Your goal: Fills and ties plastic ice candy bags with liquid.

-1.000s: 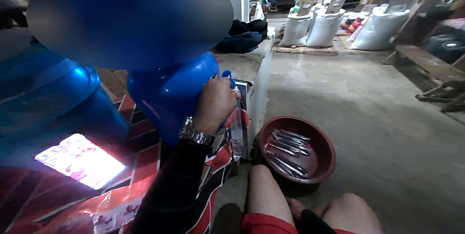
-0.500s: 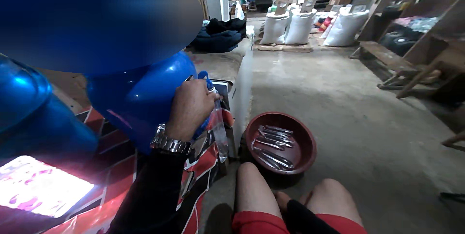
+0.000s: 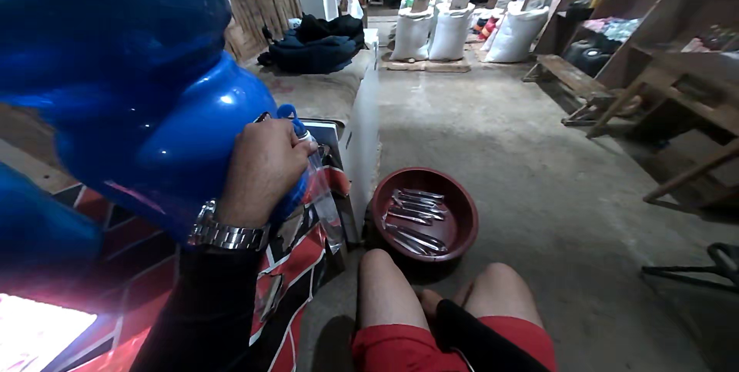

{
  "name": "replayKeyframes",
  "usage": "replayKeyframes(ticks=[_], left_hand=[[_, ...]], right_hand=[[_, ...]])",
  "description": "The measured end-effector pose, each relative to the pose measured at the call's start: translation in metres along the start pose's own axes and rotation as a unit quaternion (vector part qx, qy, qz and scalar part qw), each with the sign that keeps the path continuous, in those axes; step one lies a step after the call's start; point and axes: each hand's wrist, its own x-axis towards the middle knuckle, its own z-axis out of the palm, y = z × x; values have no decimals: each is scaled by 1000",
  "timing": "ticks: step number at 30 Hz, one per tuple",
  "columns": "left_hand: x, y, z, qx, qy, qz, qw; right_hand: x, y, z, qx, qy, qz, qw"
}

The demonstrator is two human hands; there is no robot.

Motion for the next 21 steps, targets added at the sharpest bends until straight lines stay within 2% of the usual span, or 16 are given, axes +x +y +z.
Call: replayKeyframes(ticks=[3,9,12,16,21], left_hand=[[-2,-4,-1,-12,-7,6,1000],[11,-3,-8,-34,-68,-52,996],[11,-3,-8,-38,-65,-56,996],[8,-4,-6,-34,-56,-45,997],[4,1,-7,-21,-37,-41,998]], right_hand=[[5,2,2,23,6,-13,1000],[15,13,2,-10,-2,-9,1000],[23,18,5,-6,3,-7,1000],[2,4,-2,-9,-11,-3,1000],[1,3,-2,-21,-7,-3,1000]])
